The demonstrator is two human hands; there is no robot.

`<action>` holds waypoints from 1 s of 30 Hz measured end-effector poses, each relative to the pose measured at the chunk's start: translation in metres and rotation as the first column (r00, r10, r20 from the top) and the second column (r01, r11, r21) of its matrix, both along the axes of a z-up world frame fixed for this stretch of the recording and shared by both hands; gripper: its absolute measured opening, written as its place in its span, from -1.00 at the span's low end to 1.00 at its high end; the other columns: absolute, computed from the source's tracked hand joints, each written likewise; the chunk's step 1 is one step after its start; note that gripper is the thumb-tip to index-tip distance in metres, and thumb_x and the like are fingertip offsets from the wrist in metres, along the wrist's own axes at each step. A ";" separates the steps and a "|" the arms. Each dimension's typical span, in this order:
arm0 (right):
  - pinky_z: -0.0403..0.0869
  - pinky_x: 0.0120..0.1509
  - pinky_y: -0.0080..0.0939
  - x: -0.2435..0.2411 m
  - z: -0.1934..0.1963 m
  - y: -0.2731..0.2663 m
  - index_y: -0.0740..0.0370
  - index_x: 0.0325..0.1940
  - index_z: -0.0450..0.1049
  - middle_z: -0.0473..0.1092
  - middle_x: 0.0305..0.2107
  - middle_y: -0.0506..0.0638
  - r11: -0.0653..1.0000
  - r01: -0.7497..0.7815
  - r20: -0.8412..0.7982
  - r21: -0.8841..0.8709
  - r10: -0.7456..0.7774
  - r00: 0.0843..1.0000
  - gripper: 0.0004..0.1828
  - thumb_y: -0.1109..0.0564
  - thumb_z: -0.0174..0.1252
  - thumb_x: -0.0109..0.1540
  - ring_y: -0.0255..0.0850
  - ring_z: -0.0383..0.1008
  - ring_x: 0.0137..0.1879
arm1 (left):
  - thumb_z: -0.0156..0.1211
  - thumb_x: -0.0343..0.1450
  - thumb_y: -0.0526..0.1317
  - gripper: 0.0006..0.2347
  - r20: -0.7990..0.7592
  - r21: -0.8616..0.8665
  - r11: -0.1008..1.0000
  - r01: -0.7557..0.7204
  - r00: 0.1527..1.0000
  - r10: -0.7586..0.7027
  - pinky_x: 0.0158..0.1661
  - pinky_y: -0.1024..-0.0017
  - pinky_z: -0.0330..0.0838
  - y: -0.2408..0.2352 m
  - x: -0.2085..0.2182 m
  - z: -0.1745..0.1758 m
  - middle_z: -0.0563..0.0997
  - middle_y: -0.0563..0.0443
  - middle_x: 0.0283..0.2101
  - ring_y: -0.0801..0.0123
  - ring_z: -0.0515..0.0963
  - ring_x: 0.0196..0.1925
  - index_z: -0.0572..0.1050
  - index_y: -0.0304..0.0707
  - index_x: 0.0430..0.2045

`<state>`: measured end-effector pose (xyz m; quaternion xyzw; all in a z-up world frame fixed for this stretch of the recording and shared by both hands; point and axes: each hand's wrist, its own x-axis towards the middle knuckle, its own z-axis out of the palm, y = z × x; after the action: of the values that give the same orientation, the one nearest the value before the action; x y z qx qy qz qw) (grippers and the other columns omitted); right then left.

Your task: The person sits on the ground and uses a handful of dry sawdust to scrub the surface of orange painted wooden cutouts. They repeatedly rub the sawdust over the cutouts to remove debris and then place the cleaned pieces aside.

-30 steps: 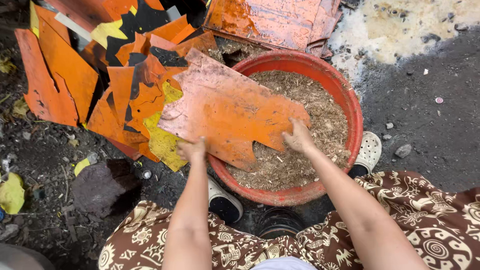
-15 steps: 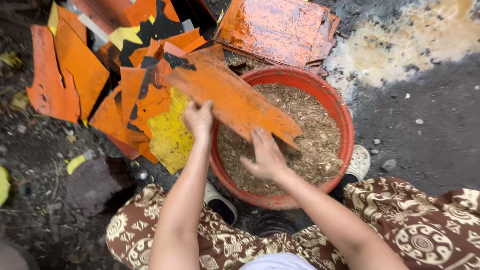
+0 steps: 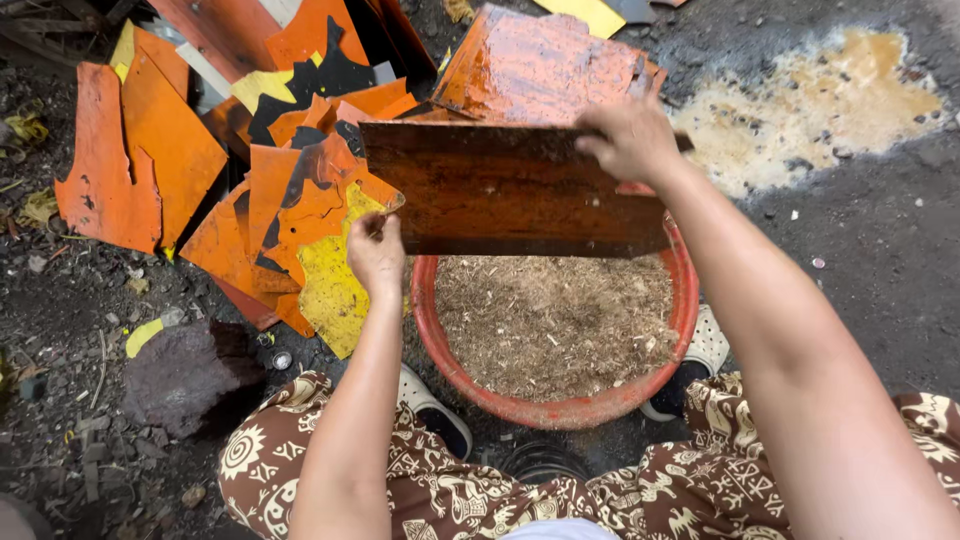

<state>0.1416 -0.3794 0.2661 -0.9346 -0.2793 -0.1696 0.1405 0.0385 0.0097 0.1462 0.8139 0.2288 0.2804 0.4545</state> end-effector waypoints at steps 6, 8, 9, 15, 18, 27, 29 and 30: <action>0.44 0.14 0.24 0.023 -0.036 0.040 0.09 0.12 0.55 0.52 -0.15 0.09 0.995 0.066 -0.109 0.079 -0.057 0.992 -0.66 0.13 0.28 0.24 0.12 0.48 0.08 | 0.47 0.26 -0.14 -0.59 -0.345 0.123 0.992 -0.028 0.936 0.070 0.15 0.17 0.42 0.044 -0.036 -0.103 0.64 -0.29 0.00 -0.02 0.59 0.08 0.58 -0.38 -0.08; 0.45 0.21 0.22 -0.001 -0.066 0.040 0.09 0.13 0.54 0.51 -0.08 0.14 0.998 0.050 -0.273 0.034 -0.039 0.961 -0.61 0.14 0.29 0.21 0.12 0.48 0.13 | 0.51 0.20 -0.12 -0.43 -0.450 0.108 0.994 -0.001 0.892 0.050 0.20 0.15 0.38 0.051 -0.040 -0.127 0.56 -0.33 0.10 -0.08 0.53 0.16 0.48 -0.37 0.07; 0.45 0.25 0.21 -0.020 -0.084 0.039 0.08 0.11 0.54 0.53 -0.07 0.11 0.998 0.049 -0.316 0.028 -0.037 0.948 -0.58 0.14 0.31 0.15 0.08 0.49 0.16 | 0.54 0.17 -0.10 -0.34 -0.503 0.100 0.995 0.015 0.863 0.038 0.22 0.14 0.36 0.056 -0.040 -0.138 0.52 -0.35 0.15 -0.11 0.50 0.20 0.43 -0.36 0.15; 0.25 0.50 0.29 -0.162 -0.166 0.028 -0.06 0.43 0.25 0.22 0.32 0.09 0.891 0.097 -0.613 -0.444 -0.381 0.692 -0.23 -0.33 0.21 0.21 -0.01 0.17 0.47 | 0.73 0.06 -0.06 -0.02 -0.509 0.066 0.997 0.039 0.861 0.000 0.31 0.13 0.18 0.052 -0.036 -0.196 0.31 -0.53 0.28 -0.26 0.31 0.33 0.14 -0.48 0.29; 0.08 0.48 0.48 -0.211 -0.178 0.033 0.04 0.54 0.02 -0.11 0.44 0.31 0.850 0.191 -0.616 -0.491 -0.493 0.614 0.07 -0.44 0.28 0.14 0.19 -0.12 0.55 | 0.67 0.04 -0.14 -0.09 -0.481 -0.034 0.990 -0.134 0.871 0.101 0.32 0.17 0.24 0.057 -0.023 -0.207 0.35 -0.44 0.29 -0.15 0.36 0.31 0.24 -0.41 0.27; 0.33 0.46 0.34 -0.251 -0.247 0.039 -0.21 0.38 0.33 0.03 0.42 0.23 0.847 0.418 -0.689 -0.328 -0.518 0.507 -0.12 -0.03 0.46 -0.03 0.31 0.05 0.52 | 0.61 0.08 -0.33 -0.54 -0.674 -0.261 0.958 0.119 0.688 -0.269 -0.19 0.23 0.58 0.071 -0.060 -0.235 0.69 -0.09 -0.30 0.13 0.69 -0.28 0.57 -0.48 -0.18; 0.36 0.42 0.27 -0.236 -0.250 0.032 -0.23 0.32 0.41 0.06 0.41 0.30 0.886 0.396 -0.672 -0.243 -0.447 0.590 -0.14 0.17 0.44 -0.06 0.38 0.10 0.44 | 0.60 0.03 -0.34 -0.45 -0.540 -0.372 0.924 0.089 0.789 -0.293 -0.10 0.21 0.55 0.058 -0.071 -0.231 0.66 -0.20 -0.20 0.06 0.66 -0.17 0.50 -0.52 -0.12; 0.34 0.41 0.30 -0.219 -0.246 0.024 -0.22 0.34 0.39 0.12 0.36 0.25 0.884 0.422 -0.764 -0.203 -0.412 0.496 -0.17 0.12 0.43 -0.02 0.30 0.14 0.43 | 0.61 0.03 -0.32 -0.40 -0.504 -0.366 0.927 0.085 0.819 -0.274 -0.04 0.20 0.51 0.047 -0.065 -0.227 0.62 -0.23 -0.13 0.02 0.61 -0.10 0.46 -0.51 -0.06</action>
<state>-0.0777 -0.3552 0.0197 -0.9495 0.0467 0.2297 0.2086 -0.0269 0.0570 -0.0809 0.7909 0.3130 -0.0502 0.5234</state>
